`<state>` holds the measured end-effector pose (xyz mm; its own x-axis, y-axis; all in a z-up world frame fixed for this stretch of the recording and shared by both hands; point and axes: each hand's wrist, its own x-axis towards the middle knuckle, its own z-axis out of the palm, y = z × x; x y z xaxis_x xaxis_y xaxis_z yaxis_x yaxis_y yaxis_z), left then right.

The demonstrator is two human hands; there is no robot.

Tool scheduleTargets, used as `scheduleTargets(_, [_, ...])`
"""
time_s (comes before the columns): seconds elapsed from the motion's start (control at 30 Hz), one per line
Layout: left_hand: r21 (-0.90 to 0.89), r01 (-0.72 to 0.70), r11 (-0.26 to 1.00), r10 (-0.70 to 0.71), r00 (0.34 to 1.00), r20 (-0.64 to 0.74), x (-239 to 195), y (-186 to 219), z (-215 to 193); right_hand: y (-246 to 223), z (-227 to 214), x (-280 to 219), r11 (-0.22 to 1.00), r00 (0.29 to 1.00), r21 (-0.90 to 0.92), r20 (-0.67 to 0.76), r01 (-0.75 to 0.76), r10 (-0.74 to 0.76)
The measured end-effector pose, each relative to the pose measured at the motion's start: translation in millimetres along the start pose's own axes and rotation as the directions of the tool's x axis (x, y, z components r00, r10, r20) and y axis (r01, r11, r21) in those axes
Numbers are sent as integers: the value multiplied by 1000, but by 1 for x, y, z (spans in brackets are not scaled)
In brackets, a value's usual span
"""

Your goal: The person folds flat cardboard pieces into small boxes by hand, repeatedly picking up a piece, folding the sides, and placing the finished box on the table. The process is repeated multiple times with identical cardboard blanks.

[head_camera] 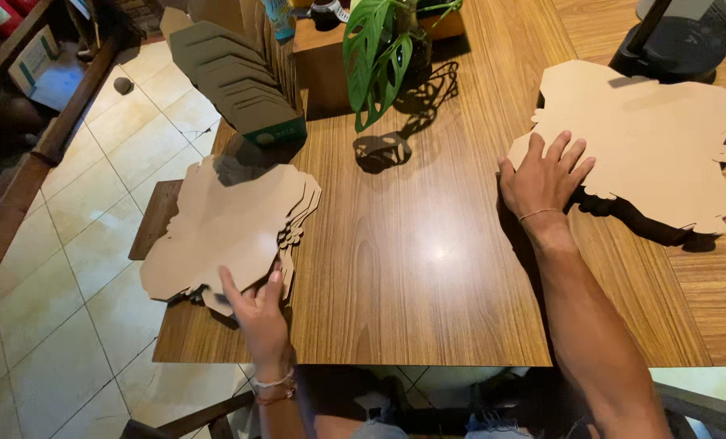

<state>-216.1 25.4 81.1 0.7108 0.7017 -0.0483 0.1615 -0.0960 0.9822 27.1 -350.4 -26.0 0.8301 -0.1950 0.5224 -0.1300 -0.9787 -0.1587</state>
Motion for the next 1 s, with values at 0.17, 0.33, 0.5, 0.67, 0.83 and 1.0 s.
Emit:
scheduleTargets(0.17, [-198,34,980,-4,989,151,-1,1,-7,-3,-4,0,999,999,46,35,0,-2])
scheduleTargets(0.33, [-189,-68,980,96,985,144,-5,-6,0,-18,-19,-2,992,1000,123,9,22,-23])
scheduleTargets(0.5, [-56,-145,988,155,892,425,-12,-1,28,-31,-25,-6,991,991,29,-47,127,-126])
scheduleTargets(0.67, [-118,-350,929,355,760,545,2,27,86,-28,-16,-3,978,997,196,10,72,-76])
scheduleTargets(0.83, [-242,-495,835,517,551,656,47,13,167,-21,-18,4,970,995,228,-80,79,-62])
scheduleTargets(1.0, [-140,-649,748,544,478,690,82,-17,207,-17,-17,7,963,996,259,-68,68,-52])
